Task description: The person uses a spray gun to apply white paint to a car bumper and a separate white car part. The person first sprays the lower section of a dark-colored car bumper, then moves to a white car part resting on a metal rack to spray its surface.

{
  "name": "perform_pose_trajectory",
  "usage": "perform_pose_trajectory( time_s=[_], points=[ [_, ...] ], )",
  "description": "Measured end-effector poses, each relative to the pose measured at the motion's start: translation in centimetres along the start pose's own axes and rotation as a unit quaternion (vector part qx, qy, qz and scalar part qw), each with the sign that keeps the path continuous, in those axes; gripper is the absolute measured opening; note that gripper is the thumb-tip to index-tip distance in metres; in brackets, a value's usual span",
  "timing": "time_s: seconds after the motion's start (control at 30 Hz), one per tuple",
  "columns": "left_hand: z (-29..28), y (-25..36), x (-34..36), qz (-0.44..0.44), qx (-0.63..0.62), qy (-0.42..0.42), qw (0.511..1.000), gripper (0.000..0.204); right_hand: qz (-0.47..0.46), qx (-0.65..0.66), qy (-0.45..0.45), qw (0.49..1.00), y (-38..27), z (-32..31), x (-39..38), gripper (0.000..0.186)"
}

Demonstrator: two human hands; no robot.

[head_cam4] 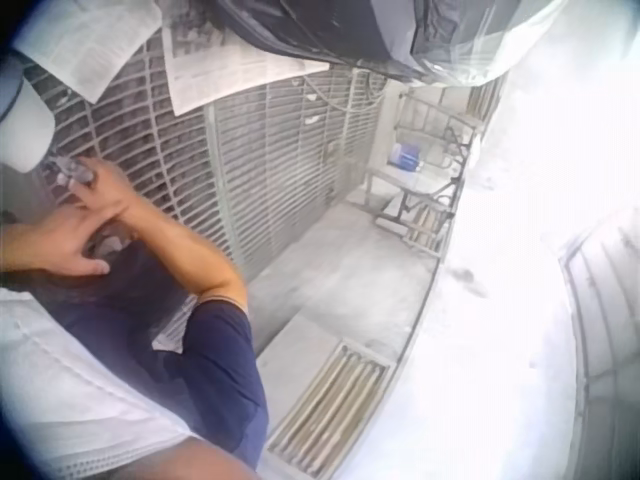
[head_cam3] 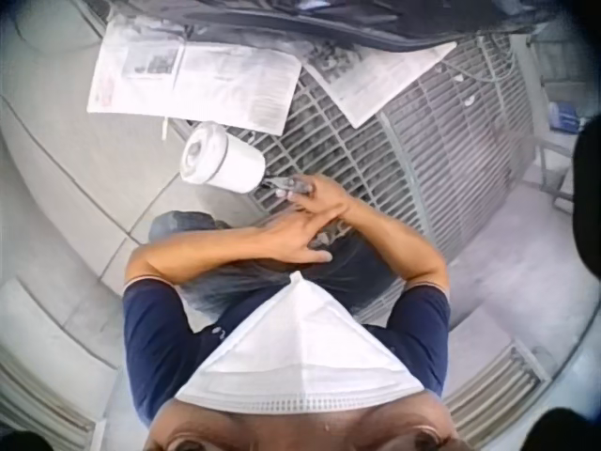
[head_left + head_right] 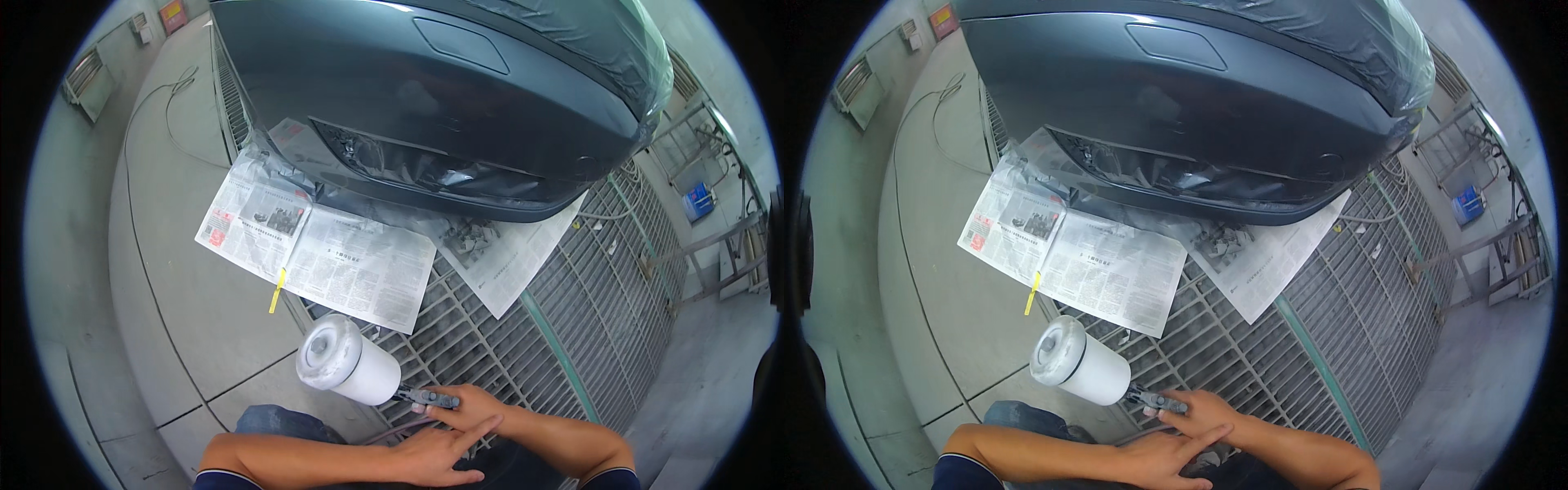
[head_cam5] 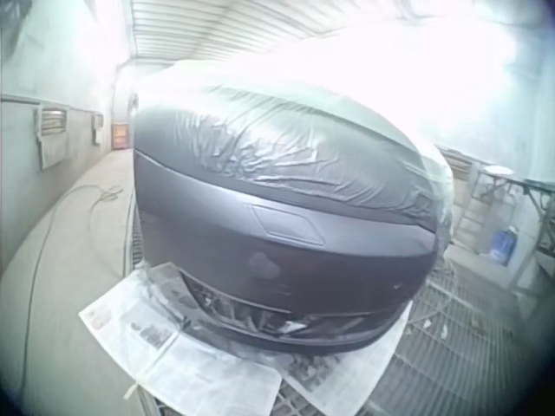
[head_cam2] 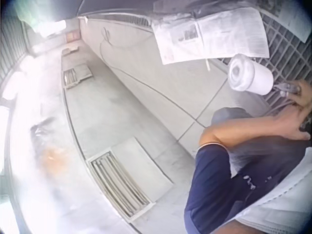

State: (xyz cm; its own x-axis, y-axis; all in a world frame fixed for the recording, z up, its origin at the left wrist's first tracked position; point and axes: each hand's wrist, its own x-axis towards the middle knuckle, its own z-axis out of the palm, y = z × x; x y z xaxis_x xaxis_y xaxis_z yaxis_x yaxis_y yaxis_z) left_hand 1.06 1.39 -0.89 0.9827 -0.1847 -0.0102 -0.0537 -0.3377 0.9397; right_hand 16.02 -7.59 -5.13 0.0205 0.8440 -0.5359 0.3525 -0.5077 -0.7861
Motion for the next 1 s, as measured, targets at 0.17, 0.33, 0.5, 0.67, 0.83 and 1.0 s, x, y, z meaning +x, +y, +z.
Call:
perform_pose_trajectory(
  time_s=[0.17, 0.33, 0.5, 0.67, 0.83, 1.0],
  points=[
    [0.8, -0.7, -0.5, -0.004, -0.05, -0.015, 0.999, 0.099, 0.002, 0.024, -0.02, 1.0, -0.1, 0.5, 0.2, 0.046],
    [0.9, -0.4, -0.9, -0.034, -0.053, -0.038, 0.997, 0.101, 0.031, 0.016, -0.034, 0.999, -0.5, 0.7, 0.3, 0.044],
    [1.5, -0.9, -1.1, -0.016, -0.042, -0.009, 0.999, 0.101, -0.005, 0.046, 0.007, 0.999, 1.0, 1.4, 0.3, 0.048],
    [0.6, -0.2, -1.2, -0.041, -0.069, -0.035, 0.996, 0.101, 0.06, 0.039, -0.052, 0.996, -0.3, 0.8, 0.5, 0.041],
    [2.8, -2.1, -1.4, 0.043, -0.051, 0.056, 0.996, 0.102, 0.038, 0.0, -0.054, 0.998, 0.0, 0.8, 1.0, 0.041],
    [1.7, -2.0, -1.2, 0.016, -0.077, 0.017, 0.997, 0.105, 0.032, -0.003, -0.06, 0.998, -1.7, 0.3, 0.9, 0.042]
  ],
)
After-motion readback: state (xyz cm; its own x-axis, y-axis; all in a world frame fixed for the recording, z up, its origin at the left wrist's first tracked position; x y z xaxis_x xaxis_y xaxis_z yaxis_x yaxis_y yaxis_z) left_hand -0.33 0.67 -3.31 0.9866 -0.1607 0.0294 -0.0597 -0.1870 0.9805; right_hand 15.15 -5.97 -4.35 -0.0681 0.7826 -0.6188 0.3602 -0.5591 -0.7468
